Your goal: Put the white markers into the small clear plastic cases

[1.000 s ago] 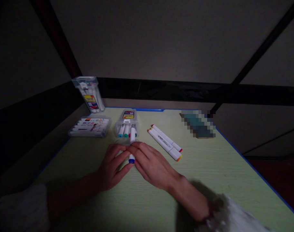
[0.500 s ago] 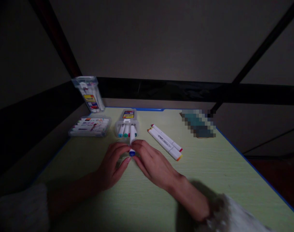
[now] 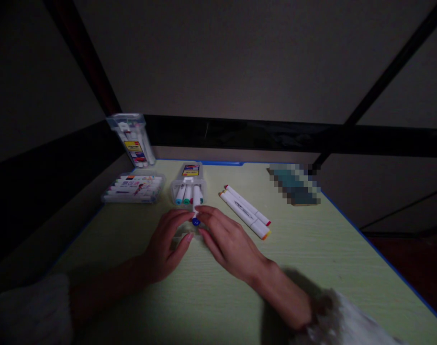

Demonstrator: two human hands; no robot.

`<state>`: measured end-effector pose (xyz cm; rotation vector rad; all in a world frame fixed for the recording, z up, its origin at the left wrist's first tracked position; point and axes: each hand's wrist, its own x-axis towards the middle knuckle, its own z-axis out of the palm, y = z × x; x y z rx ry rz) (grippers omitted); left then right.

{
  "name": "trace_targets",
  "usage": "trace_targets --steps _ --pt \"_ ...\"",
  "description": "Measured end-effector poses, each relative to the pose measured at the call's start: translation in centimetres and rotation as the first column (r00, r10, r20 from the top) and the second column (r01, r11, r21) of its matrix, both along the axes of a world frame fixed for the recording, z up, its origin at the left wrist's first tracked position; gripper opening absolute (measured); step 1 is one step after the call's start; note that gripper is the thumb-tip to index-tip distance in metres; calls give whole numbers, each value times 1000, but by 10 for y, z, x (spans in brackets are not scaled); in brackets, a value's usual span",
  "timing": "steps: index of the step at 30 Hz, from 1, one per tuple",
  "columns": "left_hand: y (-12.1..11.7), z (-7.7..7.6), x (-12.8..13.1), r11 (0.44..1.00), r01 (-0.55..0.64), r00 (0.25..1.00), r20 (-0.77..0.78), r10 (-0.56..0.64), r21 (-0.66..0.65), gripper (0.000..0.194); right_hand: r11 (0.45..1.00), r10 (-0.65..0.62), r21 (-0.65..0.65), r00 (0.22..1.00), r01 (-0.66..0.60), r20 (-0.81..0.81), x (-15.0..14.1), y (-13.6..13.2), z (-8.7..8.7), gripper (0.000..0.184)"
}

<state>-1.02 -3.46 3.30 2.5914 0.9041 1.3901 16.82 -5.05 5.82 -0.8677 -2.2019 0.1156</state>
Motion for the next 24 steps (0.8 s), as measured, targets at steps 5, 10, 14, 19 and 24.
trace_targets --steps 5,10,14,19,24 --pt "-1 0 -1 1000 -9 1000 -26 9 -10 41 1000 0 1 1000 0 -20 -1 0 0 25" --pt "-1 0 -1 1000 -10 1000 -27 10 -15 43 1000 -4 -10 1000 3 -26 -1 0 0 28" --pt "0 -1 -1 999 -24 999 -34 23 -28 46 1000 -6 -24 1000 5 -21 -1 0 -1 32" --pt "2 -2 -1 998 -33 998 -52 31 -53 47 998 -15 -67 1000 15 -3 -1 2 -2 37" --pt "4 -3 0 993 -50 997 -70 42 -105 48 992 -45 -118 998 50 49 -1 2 -2 41"
